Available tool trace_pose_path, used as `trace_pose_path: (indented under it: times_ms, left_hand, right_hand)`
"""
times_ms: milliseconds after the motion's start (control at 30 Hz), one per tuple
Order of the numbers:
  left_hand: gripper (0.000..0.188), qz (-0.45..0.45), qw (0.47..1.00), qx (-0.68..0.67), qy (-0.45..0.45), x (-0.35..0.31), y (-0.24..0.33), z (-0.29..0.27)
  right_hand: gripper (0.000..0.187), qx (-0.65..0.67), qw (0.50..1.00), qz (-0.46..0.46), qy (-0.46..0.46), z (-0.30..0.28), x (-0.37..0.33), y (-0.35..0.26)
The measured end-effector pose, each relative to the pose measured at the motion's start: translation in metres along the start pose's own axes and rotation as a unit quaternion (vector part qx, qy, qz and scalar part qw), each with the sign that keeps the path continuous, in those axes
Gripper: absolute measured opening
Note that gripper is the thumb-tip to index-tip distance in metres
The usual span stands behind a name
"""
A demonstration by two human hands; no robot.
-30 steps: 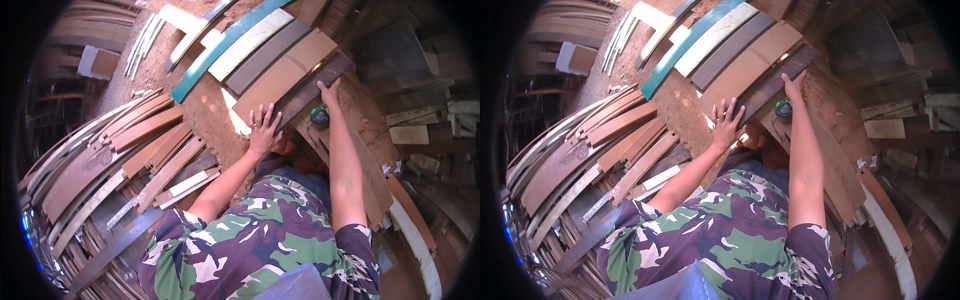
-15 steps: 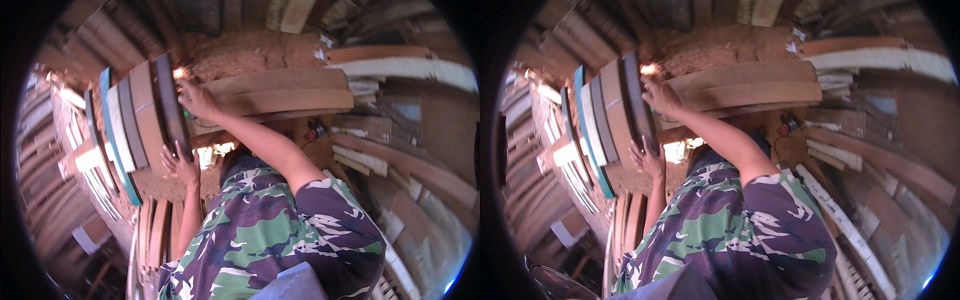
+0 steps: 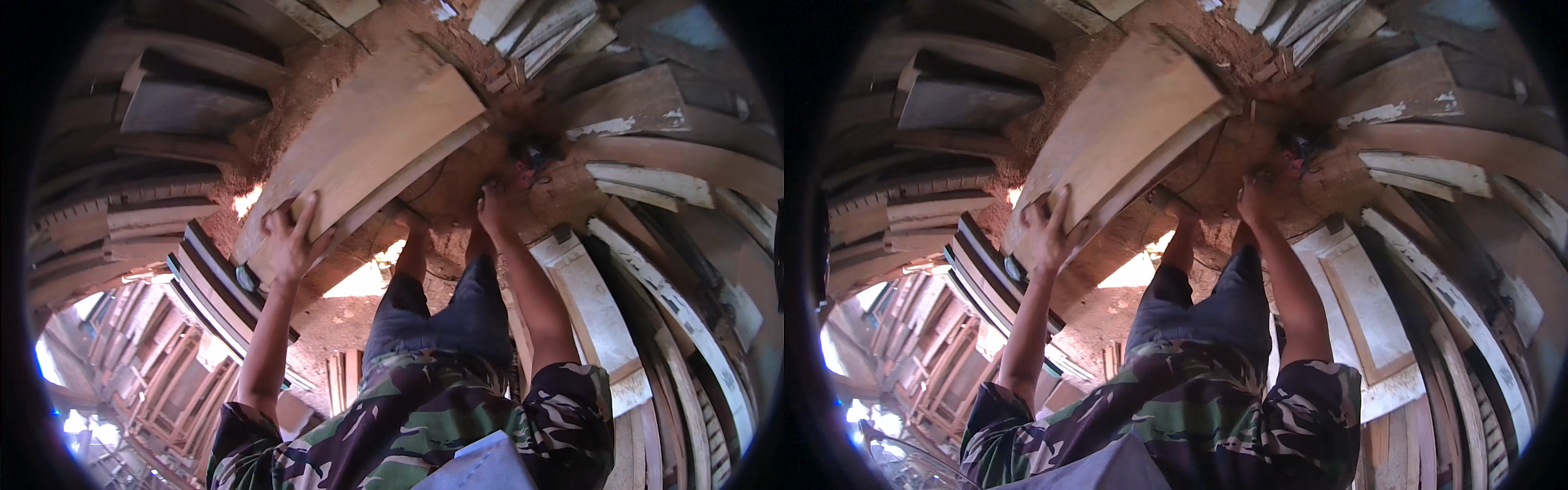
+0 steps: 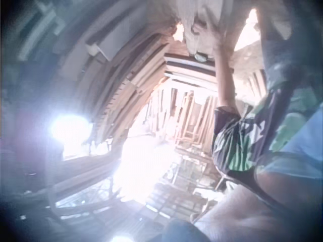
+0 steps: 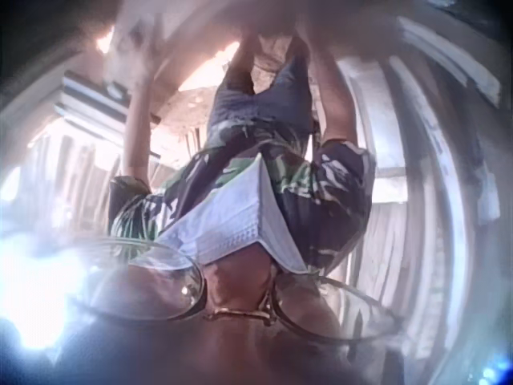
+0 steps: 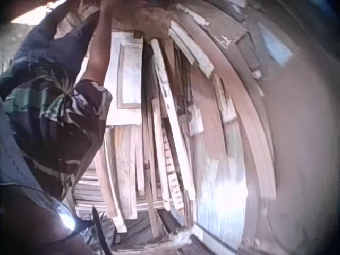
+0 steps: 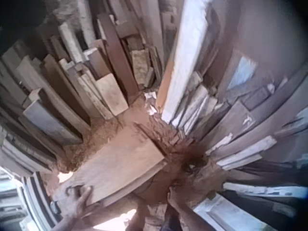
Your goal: The person measures several wooden planks with a tape measure, marks them, and cuts them using a circular saw.
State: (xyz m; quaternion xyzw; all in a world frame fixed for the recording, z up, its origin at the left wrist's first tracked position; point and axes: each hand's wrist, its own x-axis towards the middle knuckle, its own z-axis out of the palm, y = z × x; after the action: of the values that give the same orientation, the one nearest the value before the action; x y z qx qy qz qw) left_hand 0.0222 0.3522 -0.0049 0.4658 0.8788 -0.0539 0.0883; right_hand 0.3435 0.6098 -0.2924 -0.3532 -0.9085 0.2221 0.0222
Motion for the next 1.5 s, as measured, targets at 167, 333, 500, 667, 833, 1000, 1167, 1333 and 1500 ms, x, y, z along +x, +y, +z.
trace_pose_path:
  times_ms: [167,333,500,667,833,1000,1167,1333,1500]
  left_hand:
    - [0.088,0.035,0.998,0.001,0.06,0.032,0.039,-0.005]
    - [0.097,0.027,0.994,-0.049,0.091,0.095,0.087,-0.01]
    - [0.096,0.047,0.991,-0.087,0.095,0.109,0.086,-0.004]
    - [0.089,0.047,0.995,-0.063,0.064,0.117,0.098,-0.019]
    - [0.1,-0.005,0.989,-0.137,0.064,0.108,0.1,-0.036]
    - [0.092,-0.039,0.989,-0.123,0.067,0.122,0.105,-0.023]
    - [0.091,-0.039,0.989,-0.118,0.08,0.135,0.117,-0.028]
    - [0.089,-0.039,0.989,-0.089,0.113,0.141,0.118,-0.027]
    - [0.086,-0.053,0.989,-0.105,0.091,0.136,0.118,-0.031]
  right_hand:
    - [0.027,-0.115,0.991,0.016,-0.069,0.089,0.065,0.111]
    - [0.046,-0.185,0.981,0.0,-0.062,0.194,0.091,0.196]
    - [0.059,-0.014,1.0,0.015,-0.001,0.23,0.079,0.283]
    - [0.054,0.048,0.983,0.08,-0.156,0.098,0.08,0.308]
    - [0.067,0.197,0.931,0.182,-0.249,-0.13,0.067,0.241]
    - [0.052,0.346,0.879,0.253,-0.209,-0.328,0.006,0.101]
    - [0.041,0.283,0.953,0.099,-0.034,-0.433,0.005,-0.024]
    - [0.028,0.286,0.957,0.057,0.005,-0.437,0.035,-0.086]
    - [0.031,0.252,0.967,0.019,0.0,-0.406,0.052,-0.102]
